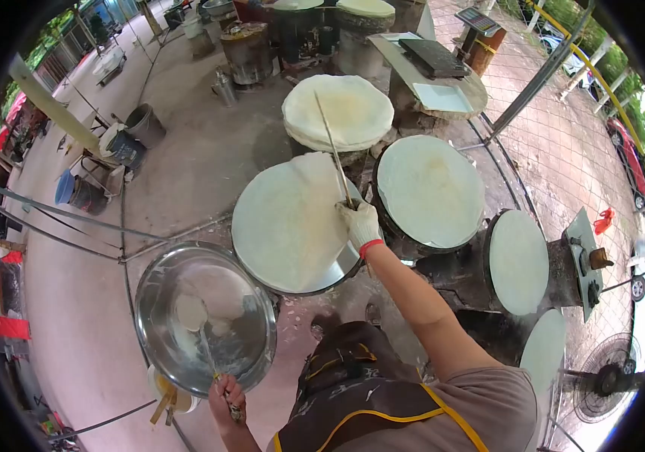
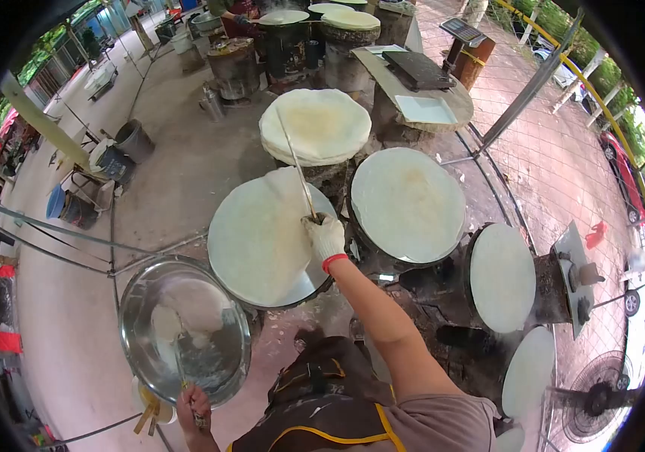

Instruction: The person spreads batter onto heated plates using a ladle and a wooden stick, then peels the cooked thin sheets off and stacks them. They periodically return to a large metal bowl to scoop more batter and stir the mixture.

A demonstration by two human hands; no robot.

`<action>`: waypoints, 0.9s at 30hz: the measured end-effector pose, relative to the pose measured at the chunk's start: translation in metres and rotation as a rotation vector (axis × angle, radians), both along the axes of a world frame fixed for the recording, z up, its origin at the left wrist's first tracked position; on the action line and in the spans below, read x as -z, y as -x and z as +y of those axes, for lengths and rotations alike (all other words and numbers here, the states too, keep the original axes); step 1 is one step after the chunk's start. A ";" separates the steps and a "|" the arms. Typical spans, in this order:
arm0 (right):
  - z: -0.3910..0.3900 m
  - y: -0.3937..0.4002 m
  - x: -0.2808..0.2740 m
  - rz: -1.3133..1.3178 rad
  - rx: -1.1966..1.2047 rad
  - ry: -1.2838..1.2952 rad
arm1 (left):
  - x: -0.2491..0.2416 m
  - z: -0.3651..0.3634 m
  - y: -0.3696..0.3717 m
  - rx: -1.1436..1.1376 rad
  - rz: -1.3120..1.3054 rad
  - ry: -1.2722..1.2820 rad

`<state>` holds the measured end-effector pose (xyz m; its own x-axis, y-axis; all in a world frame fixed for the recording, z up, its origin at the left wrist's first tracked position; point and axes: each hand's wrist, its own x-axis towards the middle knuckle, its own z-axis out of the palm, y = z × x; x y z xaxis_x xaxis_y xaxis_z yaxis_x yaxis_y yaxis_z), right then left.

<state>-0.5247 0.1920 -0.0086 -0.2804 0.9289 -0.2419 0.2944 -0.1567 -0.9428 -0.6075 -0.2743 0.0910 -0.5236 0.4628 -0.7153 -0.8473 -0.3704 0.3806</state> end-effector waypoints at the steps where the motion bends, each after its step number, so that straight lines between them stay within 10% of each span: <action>1: -0.004 -0.002 -0.007 0.060 0.005 0.015 | -0.003 0.007 -0.002 -0.031 -0.022 -0.059; 5: -0.035 -0.022 -0.063 -0.053 0.029 -0.106 | -0.021 0.037 -0.017 -0.045 0.036 -0.054; 10: -0.009 -0.035 0.011 0.449 0.280 0.258 | -0.018 0.053 -0.034 -0.010 0.014 -0.150; 14: 0.044 -0.070 0.042 -0.204 0.165 0.022 | 0.035 0.033 -0.024 0.088 -0.081 -0.221; 19: 0.106 -0.169 -0.043 0.139 0.302 -0.016 | 0.049 0.052 -0.011 0.440 -0.287 -0.440; 24: 0.187 -0.296 -0.027 -0.161 0.535 -0.101 | 0.029 0.113 -0.064 -0.011 -0.592 -0.839; 27: 0.228 -0.336 0.023 -0.550 0.493 -0.117 | -0.043 0.169 -0.122 0.201 0.234 -0.259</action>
